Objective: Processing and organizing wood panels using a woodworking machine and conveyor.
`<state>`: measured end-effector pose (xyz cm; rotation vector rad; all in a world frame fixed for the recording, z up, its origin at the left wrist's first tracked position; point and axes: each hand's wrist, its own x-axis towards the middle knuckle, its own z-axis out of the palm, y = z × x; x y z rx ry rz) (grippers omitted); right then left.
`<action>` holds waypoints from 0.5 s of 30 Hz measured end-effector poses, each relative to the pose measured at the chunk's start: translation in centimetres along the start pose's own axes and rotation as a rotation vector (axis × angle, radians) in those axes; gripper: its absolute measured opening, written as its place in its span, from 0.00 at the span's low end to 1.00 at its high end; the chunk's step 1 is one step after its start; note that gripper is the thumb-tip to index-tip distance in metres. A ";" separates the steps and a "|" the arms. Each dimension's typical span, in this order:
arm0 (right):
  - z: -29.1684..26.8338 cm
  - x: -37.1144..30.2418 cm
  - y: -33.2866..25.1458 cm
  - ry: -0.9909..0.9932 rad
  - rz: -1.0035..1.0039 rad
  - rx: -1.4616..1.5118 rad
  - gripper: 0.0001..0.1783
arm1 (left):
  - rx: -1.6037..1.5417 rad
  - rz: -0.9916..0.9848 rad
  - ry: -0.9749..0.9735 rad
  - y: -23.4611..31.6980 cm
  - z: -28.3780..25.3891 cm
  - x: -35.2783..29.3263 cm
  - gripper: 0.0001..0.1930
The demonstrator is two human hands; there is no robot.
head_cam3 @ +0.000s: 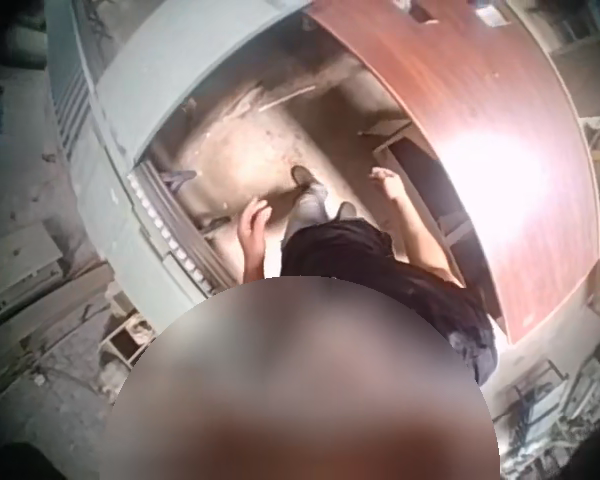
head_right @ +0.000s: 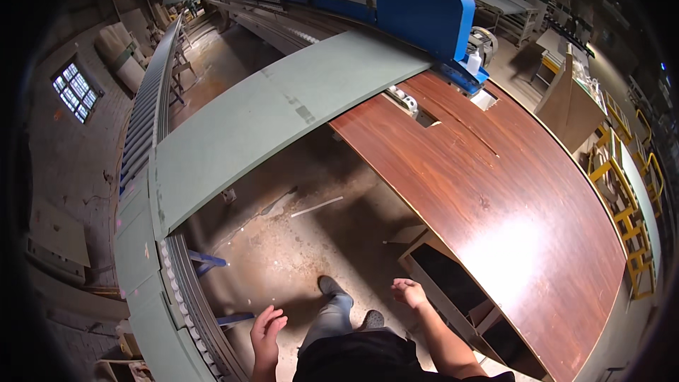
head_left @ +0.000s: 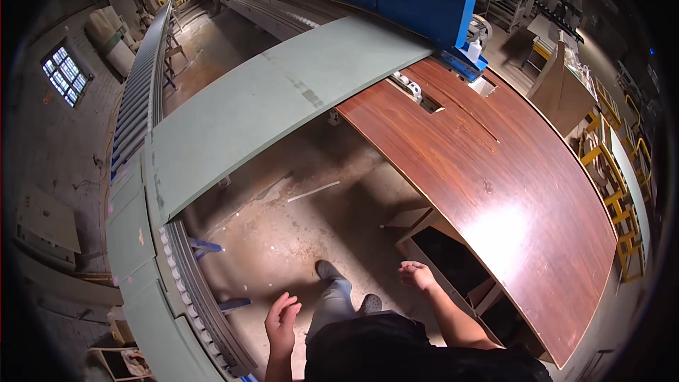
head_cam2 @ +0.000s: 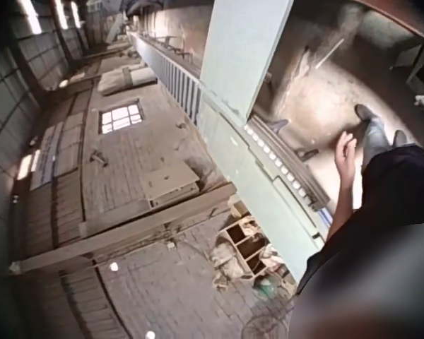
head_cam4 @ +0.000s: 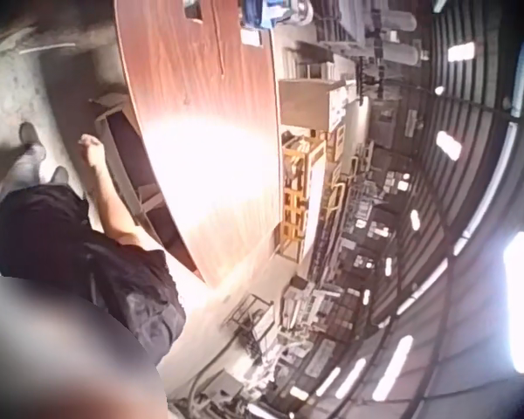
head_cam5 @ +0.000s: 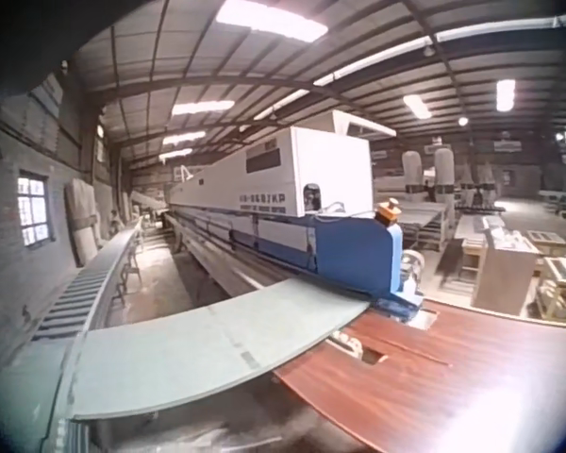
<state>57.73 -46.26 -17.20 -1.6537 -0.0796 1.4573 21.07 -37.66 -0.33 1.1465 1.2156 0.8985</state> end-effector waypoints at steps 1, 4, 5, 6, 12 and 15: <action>1.3 0.0 -1.2 -0.051 -0.014 0.046 0.13 | -0.066 -0.034 -0.007 0.2 0.4 1.6 0.19; 4.7 0.1 -4.7 -0.120 -0.028 0.070 0.15 | -0.491 -0.312 -0.045 1.5 1.5 7.0 0.21; 5.7 0.0 -5.8 -0.132 -0.026 0.048 0.15 | -0.519 -0.387 -0.078 1.2 1.5 9.1 0.24; 6.4 0.0 -7.0 -0.137 -0.027 0.031 0.15 | -0.520 -0.397 -0.088 1.3 1.9 11.3 0.24; 9.4 0.2 -13.9 -0.117 -0.023 0.121 0.14 | -0.864 -0.509 -0.209 5.4 6.4 22.2 0.30; 10.8 -0.3 -18.2 -0.071 -0.061 0.160 0.16 | -0.935 -0.522 -0.207 5.9 9.3 26.3 0.35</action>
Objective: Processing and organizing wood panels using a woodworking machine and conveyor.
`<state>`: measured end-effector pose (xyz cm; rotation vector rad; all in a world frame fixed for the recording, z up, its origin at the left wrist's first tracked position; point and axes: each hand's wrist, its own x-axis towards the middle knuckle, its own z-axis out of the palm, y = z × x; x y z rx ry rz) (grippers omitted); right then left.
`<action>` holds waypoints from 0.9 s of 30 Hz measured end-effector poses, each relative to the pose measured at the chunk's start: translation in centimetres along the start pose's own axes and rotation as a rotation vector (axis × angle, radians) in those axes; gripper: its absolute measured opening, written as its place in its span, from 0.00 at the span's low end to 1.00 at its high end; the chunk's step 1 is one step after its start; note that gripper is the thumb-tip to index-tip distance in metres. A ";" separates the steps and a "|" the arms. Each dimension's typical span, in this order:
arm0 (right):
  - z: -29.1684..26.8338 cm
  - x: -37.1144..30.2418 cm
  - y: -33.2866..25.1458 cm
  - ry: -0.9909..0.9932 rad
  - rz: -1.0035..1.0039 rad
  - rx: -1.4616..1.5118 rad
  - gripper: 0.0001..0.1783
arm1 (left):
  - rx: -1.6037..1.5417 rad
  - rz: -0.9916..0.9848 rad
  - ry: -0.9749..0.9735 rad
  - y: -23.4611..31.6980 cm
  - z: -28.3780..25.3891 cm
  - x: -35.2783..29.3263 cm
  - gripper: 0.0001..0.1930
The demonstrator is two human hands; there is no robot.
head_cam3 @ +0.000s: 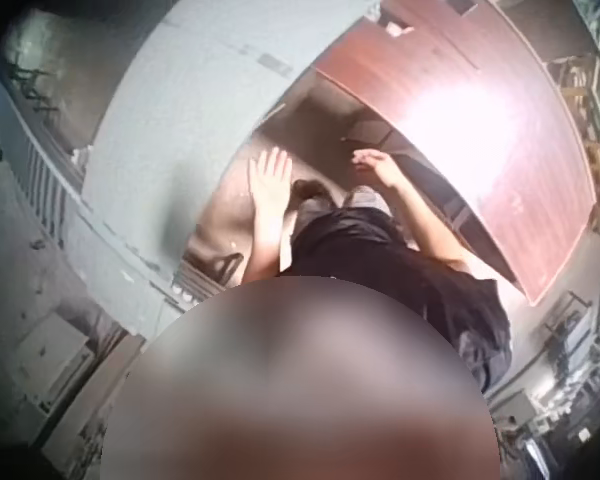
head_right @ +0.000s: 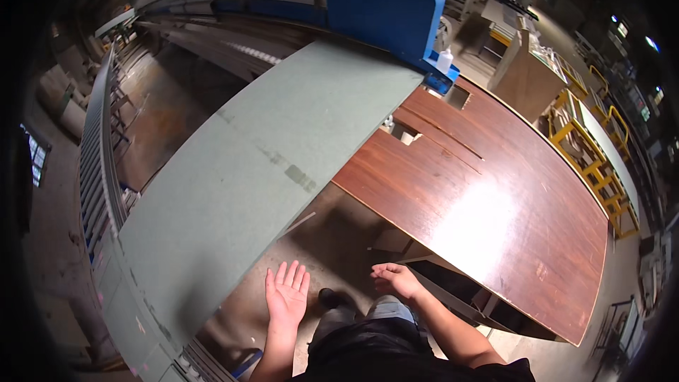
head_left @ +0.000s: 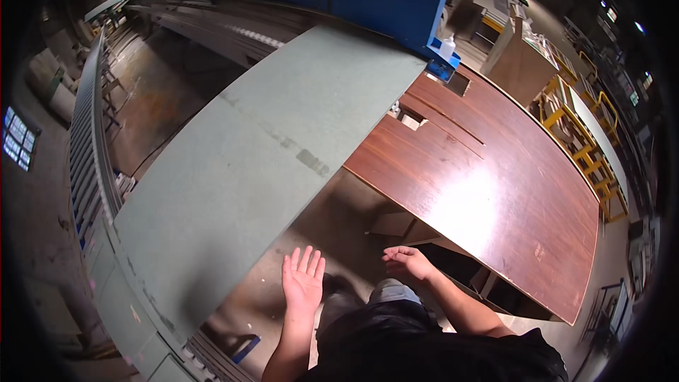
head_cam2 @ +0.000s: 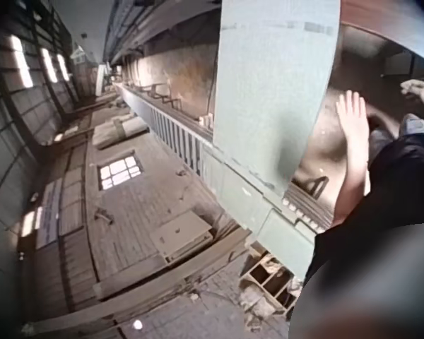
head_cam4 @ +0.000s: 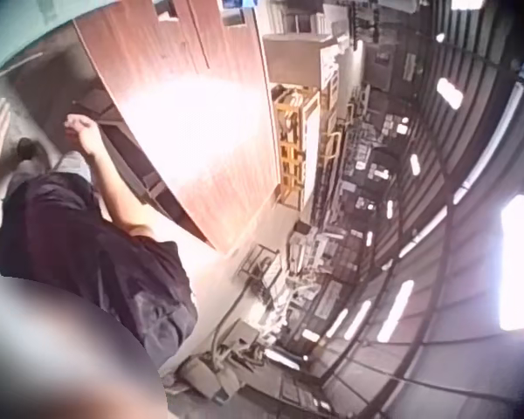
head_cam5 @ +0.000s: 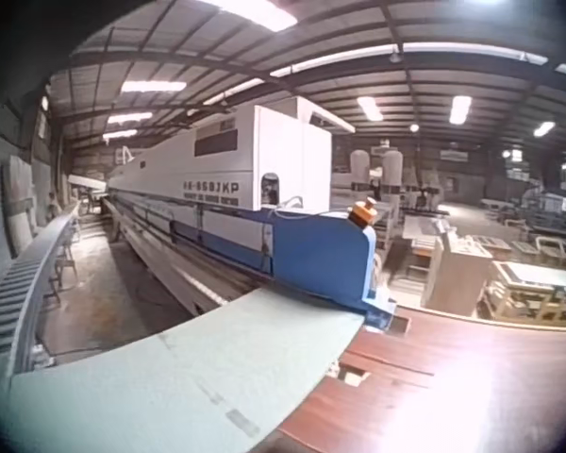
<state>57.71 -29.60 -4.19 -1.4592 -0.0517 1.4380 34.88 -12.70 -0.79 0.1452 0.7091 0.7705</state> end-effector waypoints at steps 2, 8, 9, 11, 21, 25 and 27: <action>-0.3 0.2 -1.1 0.006 -0.064 0.017 0.17 | -0.080 0.048 0.026 -0.6 0.9 2.0 0.39; -2.1 -0.1 -2.9 0.065 -0.129 0.077 0.16 | -0.120 0.141 0.073 -2.7 4.2 3.4 0.47; -2.3 -0.1 -3.2 0.045 -0.146 0.070 0.16 | -0.150 0.149 0.141 -3.1 4.7 3.3 0.47; -2.7 -0.4 -4.0 0.024 -0.179 0.043 0.14 | -0.127 0.164 0.126 -3.9 5.4 3.4 0.44; -12.0 0.3 -10.8 -0.024 -0.398 0.027 0.17 | -0.201 0.388 0.240 -11.1 6.4 1.1 0.28; -16.4 1.7 -12.3 0.089 -0.535 0.091 0.20 | -0.290 0.396 0.398 -13.9 6.6 -1.4 0.28; -19.0 2.4 -12.1 0.077 -0.576 0.230 0.24 | -0.285 0.388 0.360 -15.4 5.1 -3.0 0.26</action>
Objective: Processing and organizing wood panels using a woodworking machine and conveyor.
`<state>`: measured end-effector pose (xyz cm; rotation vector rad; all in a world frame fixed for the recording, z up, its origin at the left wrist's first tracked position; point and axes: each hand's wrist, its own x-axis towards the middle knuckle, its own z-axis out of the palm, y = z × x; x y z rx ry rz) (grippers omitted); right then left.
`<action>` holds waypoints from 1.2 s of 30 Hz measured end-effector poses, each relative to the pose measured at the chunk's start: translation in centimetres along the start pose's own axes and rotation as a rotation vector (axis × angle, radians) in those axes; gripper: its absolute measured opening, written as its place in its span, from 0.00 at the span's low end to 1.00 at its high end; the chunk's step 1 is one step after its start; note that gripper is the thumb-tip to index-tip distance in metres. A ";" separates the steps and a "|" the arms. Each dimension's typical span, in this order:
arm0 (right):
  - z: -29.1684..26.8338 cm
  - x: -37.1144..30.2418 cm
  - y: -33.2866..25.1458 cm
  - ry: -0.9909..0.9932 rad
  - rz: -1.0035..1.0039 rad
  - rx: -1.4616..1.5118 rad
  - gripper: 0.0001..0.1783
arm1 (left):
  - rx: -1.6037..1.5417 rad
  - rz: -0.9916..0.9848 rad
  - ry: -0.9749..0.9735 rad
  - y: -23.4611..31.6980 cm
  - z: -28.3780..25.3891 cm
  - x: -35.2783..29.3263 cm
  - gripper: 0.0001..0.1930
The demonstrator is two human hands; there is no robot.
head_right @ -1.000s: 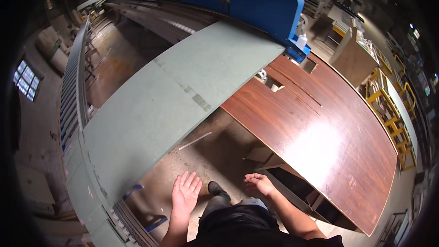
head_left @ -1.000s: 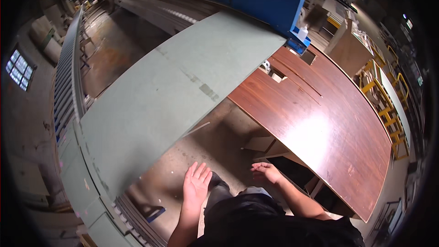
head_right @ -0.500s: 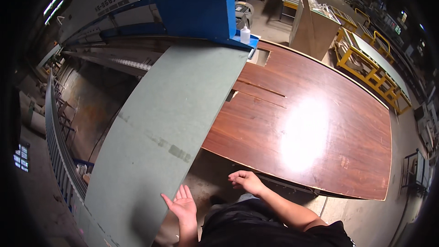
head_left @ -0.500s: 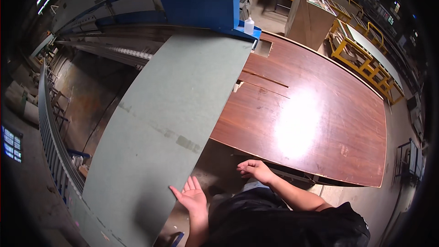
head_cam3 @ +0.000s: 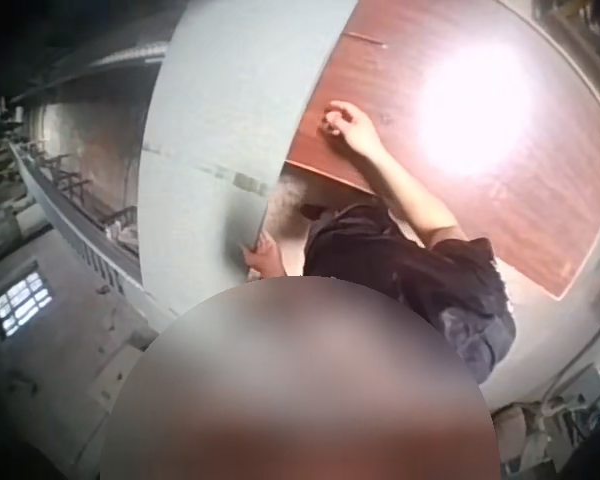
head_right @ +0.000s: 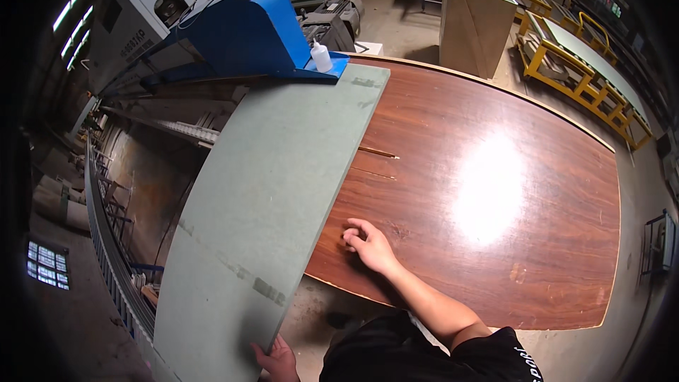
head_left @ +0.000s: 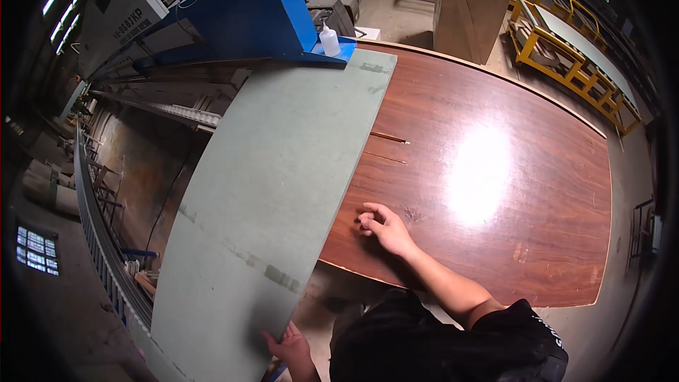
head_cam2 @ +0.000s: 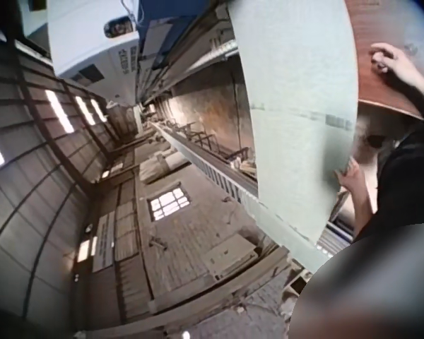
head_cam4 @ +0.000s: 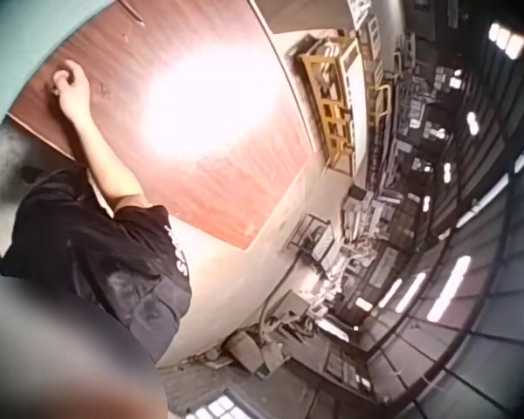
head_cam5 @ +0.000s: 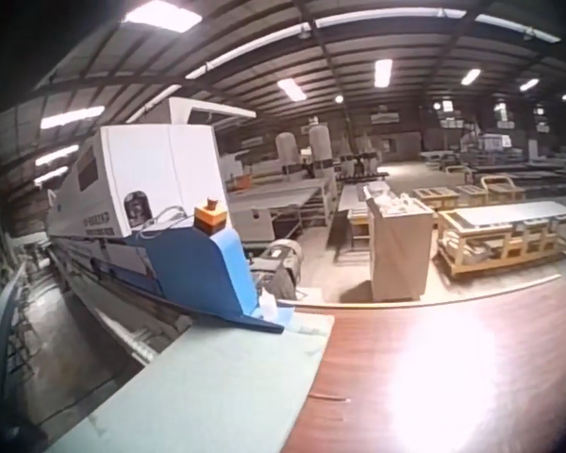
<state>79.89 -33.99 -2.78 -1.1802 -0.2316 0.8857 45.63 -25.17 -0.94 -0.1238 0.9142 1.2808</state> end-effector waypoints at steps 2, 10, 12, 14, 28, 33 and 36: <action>-1.9 0.2 -1.0 0.065 -0.018 -0.041 0.26 | -0.007 -0.008 -0.025 -0.1 -2.3 -1.5 0.25; -5.1 -5.0 -1.9 0.315 0.076 -0.237 0.30 | 0.059 0.024 0.135 0.8 -7.5 -8.8 0.28; -6.0 -8.5 -0.8 0.287 0.087 -0.368 0.21 | 0.123 0.032 0.175 1.2 -7.7 -10.5 0.29; -5.6 -12.3 -0.1 0.259 0.220 -0.316 0.23 | 0.108 -0.041 0.162 1.9 -9.3 -11.2 0.28; -4.5 -29.0 5.2 0.245 0.318 0.387 0.17 | 0.164 -0.292 0.029 7.4 -20.7 -20.0 0.26; -2.8 -34.9 2.9 0.288 0.281 0.394 0.18 | 0.185 -0.157 -0.167 9.7 -23.3 -22.2 0.27; -3.9 -37.9 3.7 0.306 0.356 0.452 0.22 | 0.172 0.293 -0.463 10.0 -25.4 -21.2 0.28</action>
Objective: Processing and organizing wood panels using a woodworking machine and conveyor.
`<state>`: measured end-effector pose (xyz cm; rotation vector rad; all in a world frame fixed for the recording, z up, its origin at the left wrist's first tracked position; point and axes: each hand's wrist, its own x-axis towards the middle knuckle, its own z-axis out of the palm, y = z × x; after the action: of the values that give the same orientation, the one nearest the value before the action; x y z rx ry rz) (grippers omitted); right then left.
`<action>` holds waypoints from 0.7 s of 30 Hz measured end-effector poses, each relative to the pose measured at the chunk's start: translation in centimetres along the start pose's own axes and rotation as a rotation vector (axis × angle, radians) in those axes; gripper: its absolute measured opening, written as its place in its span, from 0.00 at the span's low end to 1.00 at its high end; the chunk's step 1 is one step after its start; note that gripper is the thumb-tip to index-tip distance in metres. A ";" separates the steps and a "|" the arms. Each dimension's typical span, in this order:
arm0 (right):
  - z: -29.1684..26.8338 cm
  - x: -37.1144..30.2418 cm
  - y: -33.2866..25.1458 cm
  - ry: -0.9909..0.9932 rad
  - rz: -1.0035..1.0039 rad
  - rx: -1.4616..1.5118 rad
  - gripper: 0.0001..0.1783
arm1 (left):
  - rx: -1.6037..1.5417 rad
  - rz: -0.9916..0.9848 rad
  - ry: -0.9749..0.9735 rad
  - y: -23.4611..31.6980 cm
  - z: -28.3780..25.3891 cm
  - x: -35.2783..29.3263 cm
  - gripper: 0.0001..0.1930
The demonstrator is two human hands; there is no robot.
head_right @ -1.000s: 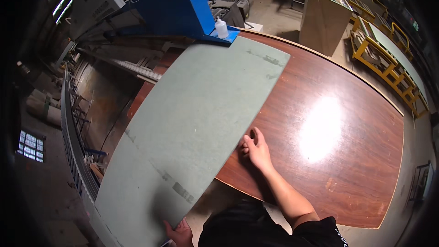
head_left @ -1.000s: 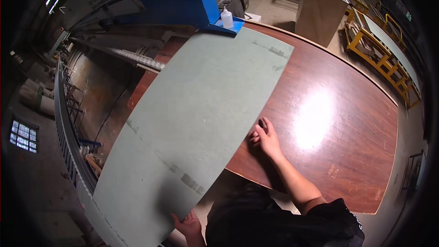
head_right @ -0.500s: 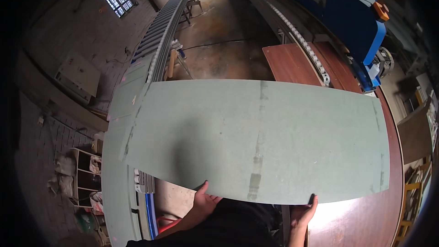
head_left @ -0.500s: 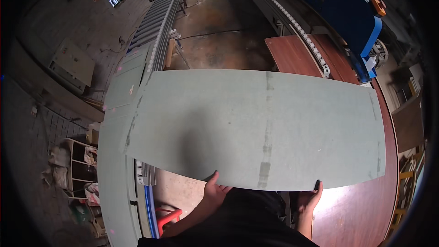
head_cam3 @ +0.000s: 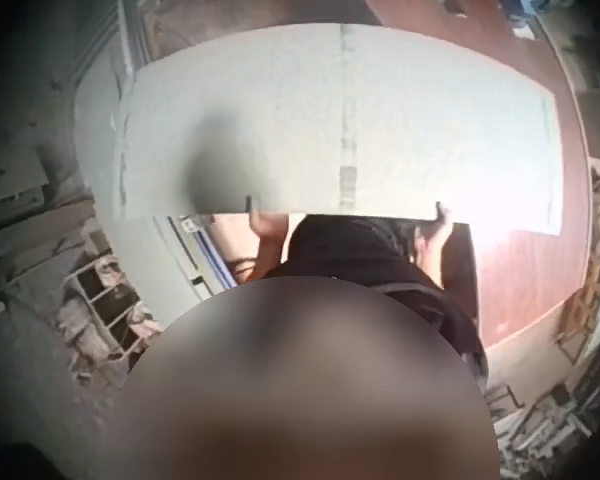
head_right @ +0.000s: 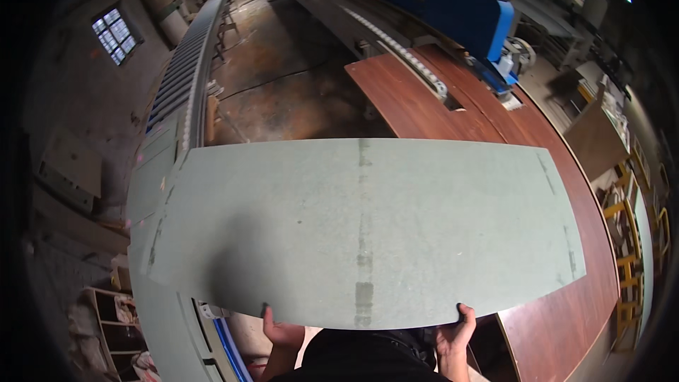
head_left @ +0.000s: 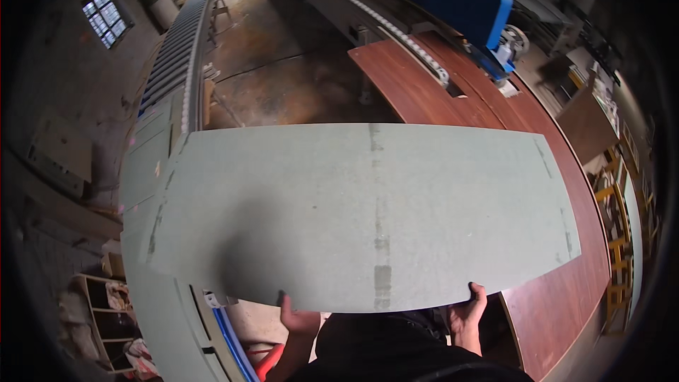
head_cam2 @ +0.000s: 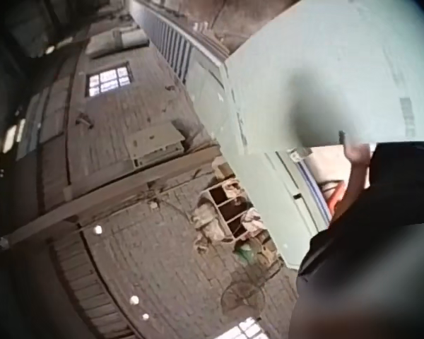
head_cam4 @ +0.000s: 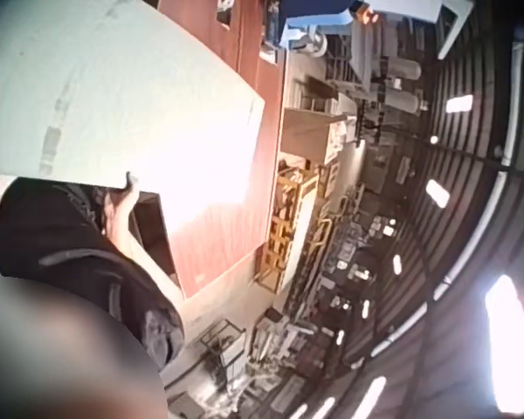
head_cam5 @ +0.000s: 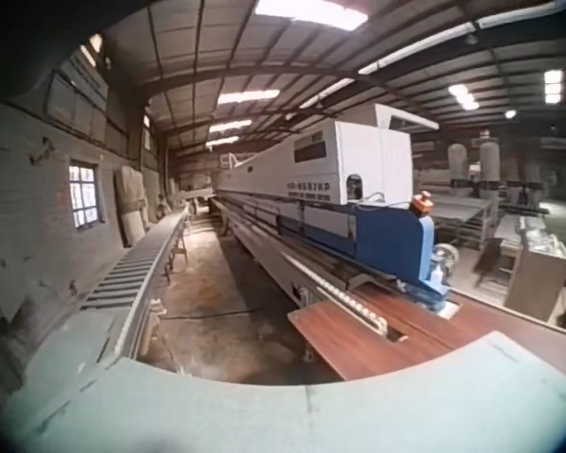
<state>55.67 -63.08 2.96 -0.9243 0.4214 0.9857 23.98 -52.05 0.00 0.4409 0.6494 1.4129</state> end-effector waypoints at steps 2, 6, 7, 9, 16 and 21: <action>-0.2 -2.5 0.3 0.064 -0.006 -0.023 0.21 | -0.298 -0.023 -0.058 1.5 1.5 0.1 0.26; -3.7 -4.8 0.0 0.066 -0.111 -0.109 0.18 | 0.267 0.030 0.290 6.3 3.4 -1.1 0.25; -2.6 -6.3 -1.2 -0.168 -0.267 -0.182 0.19 | 0.016 -0.027 0.155 8.1 5.0 -1.1 0.25; -1.2 -7.8 -3.1 -0.546 -0.539 -0.329 0.27 | -0.190 -0.002 -0.107 11.1 7.8 -0.1 0.25; 3.7 -11.7 -9.5 -0.136 -2.043 -1.208 0.28 | -0.153 0.101 -0.116 15.7 15.9 1.7 0.25; 16.1 -13.6 -11.6 -0.410 -2.464 -1.477 0.33 | -0.180 0.099 -0.159 17.0 16.4 3.8 0.24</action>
<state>57.11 -59.68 26.71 -1.4293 -1.7920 -1.1479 21.88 -44.65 22.64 0.4424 0.3728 1.4987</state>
